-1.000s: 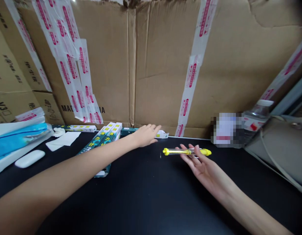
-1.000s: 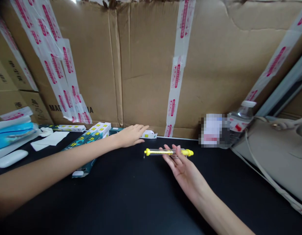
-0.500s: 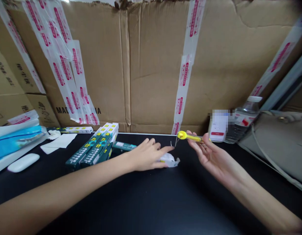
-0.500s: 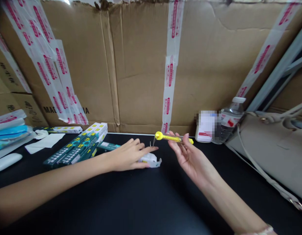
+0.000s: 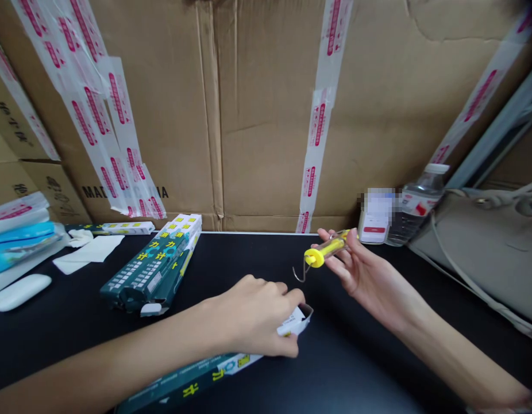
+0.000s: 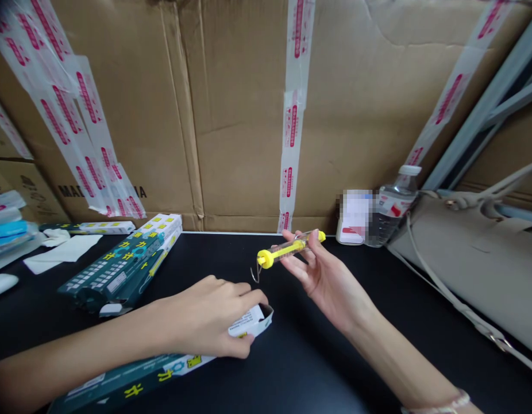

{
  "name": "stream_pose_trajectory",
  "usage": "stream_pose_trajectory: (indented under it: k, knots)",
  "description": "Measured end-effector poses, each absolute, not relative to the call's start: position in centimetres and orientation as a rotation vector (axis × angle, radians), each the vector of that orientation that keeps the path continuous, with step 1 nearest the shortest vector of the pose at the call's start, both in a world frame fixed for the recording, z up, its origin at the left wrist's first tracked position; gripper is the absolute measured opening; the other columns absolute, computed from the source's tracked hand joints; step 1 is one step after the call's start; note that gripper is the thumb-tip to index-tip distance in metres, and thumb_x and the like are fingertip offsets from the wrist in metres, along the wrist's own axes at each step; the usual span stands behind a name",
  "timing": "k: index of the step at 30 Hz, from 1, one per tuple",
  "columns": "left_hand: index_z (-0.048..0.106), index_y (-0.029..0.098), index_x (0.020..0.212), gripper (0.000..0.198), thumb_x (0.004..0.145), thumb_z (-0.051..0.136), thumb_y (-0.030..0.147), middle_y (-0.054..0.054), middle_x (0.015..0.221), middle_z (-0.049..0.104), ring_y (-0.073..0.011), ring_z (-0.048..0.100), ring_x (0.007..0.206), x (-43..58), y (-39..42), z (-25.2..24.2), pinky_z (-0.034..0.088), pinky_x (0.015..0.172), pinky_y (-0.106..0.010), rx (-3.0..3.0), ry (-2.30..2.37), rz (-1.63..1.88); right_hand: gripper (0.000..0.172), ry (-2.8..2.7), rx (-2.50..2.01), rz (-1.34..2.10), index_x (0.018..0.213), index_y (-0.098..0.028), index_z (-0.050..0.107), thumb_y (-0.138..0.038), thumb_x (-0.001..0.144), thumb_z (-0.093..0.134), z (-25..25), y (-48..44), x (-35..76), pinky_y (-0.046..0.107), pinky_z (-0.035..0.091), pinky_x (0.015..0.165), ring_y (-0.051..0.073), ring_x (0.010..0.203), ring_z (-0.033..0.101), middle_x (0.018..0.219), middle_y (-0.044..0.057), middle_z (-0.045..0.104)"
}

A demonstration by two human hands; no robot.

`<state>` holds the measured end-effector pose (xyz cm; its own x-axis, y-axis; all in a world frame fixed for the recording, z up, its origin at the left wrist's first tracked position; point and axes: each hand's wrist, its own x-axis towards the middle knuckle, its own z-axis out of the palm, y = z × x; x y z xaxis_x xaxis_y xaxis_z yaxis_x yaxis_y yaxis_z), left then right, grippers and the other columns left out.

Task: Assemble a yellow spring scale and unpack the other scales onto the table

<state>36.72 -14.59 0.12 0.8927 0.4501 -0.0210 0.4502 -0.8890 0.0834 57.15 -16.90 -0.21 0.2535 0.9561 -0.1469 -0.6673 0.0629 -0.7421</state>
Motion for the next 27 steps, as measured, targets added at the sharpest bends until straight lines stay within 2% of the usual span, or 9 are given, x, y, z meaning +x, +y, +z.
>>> stream_pose_trajectory:
  k: [5,9,12,13,15,17,22,25,27]
  knots:
    - [0.064,0.024,0.111,0.032,0.081,0.065,0.036,-0.003,0.095,0.071,-0.0285,0.072,0.077,36.0,-15.0,-0.4,0.055,0.061,-0.038,2.931,0.835,0.058,0.030,-0.392,-0.820,1.349,0.095,-0.012,0.070,-0.022,0.105,0.044,-0.3,-17.0,56.4,0.021,0.067,0.057,0.019,0.074,0.080,0.089,0.006,0.080]
    - [0.060,0.022,0.115,0.031,0.084,0.064,0.028,-0.005,0.103,0.069,-0.0282,0.072,0.080,35.6,-14.9,0.3,0.054,0.063,-0.036,2.885,0.884,0.124,0.022,-0.367,-0.815,1.367,0.095,-0.012,0.071,-0.021,0.102,0.052,-0.6,-17.0,56.3,0.023,0.067,0.061,0.019,0.077,0.080,0.095,0.008,0.080]
    - [0.055,0.024,0.115,0.031,0.086,0.065,0.025,-0.003,0.104,0.068,-0.0243,0.070,0.083,35.5,-14.3,1.3,0.053,0.068,-0.034,2.723,0.924,0.339,0.017,-0.330,-0.790,1.361,0.097,-0.016,0.072,-0.025,0.099,0.059,0.0,-16.9,57.3,0.014,0.063,0.063,0.012,0.071,0.078,0.088,0.004,0.080]
    - [0.054,0.025,0.113,0.030,0.086,0.066,0.024,-0.001,0.103,0.067,-0.0222,0.068,0.082,35.5,-14.0,1.7,0.053,0.068,-0.032,2.648,0.935,0.438,0.020,-0.314,-0.780,1.353,0.097,-0.016,0.073,-0.028,0.101,0.057,0.3,-16.8,57.9,0.010,0.060,0.062,0.009,0.067,0.077,0.083,0.002,0.080]
    - [0.052,0.026,0.106,0.027,0.084,0.069,0.024,0.002,0.095,0.065,-0.0184,0.065,0.077,35.4,-13.4,2.4,0.051,0.065,-0.029,2.518,0.949,0.638,0.039,-0.241,-0.764,1.327,0.099,-0.015,0.073,-0.032,0.108,0.039,0.9,-16.7,59.2,0.006,0.056,0.063,0.005,0.067,0.076,0.081,0.001,0.079]
    - [0.051,0.025,0.103,0.026,0.085,0.070,0.023,0.004,0.093,0.063,-0.0158,0.063,0.075,35.3,-12.8,3.1,0.052,0.067,-0.028,2.476,0.945,0.816,0.045,-0.218,-0.747,1.285,0.104,-0.015,0.071,-0.033,0.109,0.031,1.3,-16.5,60.5,0.006,0.054,0.060,0.003,0.070,0.076,0.084,0.000,0.080]
    - [0.052,0.020,0.105,0.022,0.088,0.063,0.013,-0.006,0.113,0.056,-0.0193,0.065,0.092,35.0,-12.1,3.7,0.057,0.077,-0.033,2.839,0.931,1.374,0.038,-0.231,-0.770,1.256,0.107,-0.016,0.073,-0.031,0.108,0.037,0.5,-16.1,61.7,0.007,0.056,0.056,0.008,0.076,0.078,0.091,0.006,0.080]
    - [0.052,0.017,0.105,0.010,0.097,0.052,0.011,-0.010,0.120,0.061,-0.0202,0.067,0.098,35.1,-12.4,3.4,0.058,0.080,-0.032,3.197,0.706,1.441,0.037,-0.210,-0.785,1.275,0.108,-0.013,0.072,-0.029,0.107,0.039,-0.2,-16.0,61.0,0.007,0.057,0.052,0.011,0.078,0.078,0.091,0.009,0.080]
    - [0.054,0.016,0.104,0.011,0.101,0.044,0.011,-0.010,0.118,0.066,-0.0198,0.067,0.098,35.4,-12.7,2.7,0.058,0.081,-0.030,3.362,0.562,1.396,0.038,-0.204,-0.782,1.277,0.105,-0.012,0.072,-0.030,0.107,0.039,-0.3,-16.1,60.4,0.007,0.057,0.053,0.011,0.079,0.078,0.090,0.009,0.079]
